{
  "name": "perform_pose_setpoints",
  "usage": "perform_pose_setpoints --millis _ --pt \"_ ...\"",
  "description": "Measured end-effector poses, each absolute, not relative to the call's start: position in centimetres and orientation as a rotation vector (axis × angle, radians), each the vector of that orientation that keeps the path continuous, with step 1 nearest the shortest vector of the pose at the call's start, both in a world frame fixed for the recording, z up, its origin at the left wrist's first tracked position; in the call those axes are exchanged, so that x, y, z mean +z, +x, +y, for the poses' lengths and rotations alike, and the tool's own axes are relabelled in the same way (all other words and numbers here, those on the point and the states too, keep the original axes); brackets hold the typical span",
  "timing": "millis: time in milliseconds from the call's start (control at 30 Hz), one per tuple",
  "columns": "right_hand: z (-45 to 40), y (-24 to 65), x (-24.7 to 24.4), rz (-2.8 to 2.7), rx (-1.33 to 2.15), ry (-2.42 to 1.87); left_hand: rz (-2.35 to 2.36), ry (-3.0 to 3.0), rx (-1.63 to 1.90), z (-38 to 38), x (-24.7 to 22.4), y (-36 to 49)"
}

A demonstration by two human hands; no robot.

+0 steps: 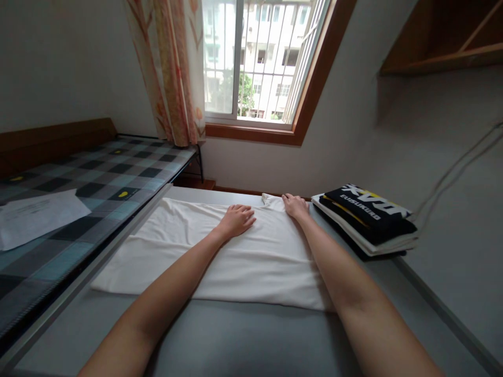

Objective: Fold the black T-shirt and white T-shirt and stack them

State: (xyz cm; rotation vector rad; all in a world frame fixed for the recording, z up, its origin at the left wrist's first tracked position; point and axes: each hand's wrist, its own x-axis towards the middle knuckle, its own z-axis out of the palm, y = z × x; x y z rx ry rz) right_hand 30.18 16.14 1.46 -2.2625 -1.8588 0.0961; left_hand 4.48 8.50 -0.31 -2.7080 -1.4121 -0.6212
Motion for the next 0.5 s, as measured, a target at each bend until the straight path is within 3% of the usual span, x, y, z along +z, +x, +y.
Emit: perform_pose_setpoints --millis 233,500 --pt "19.8 30.4 1.9 -1.765 0.357 -2.291 -1.418 -2.692 -0.636 8.5 -0.5 4.6" --pt "20.7 28.9 1.9 -1.698 0.41 -2.171 -1.408 -2.68 -0.644 8.4 -0.4 4.7"
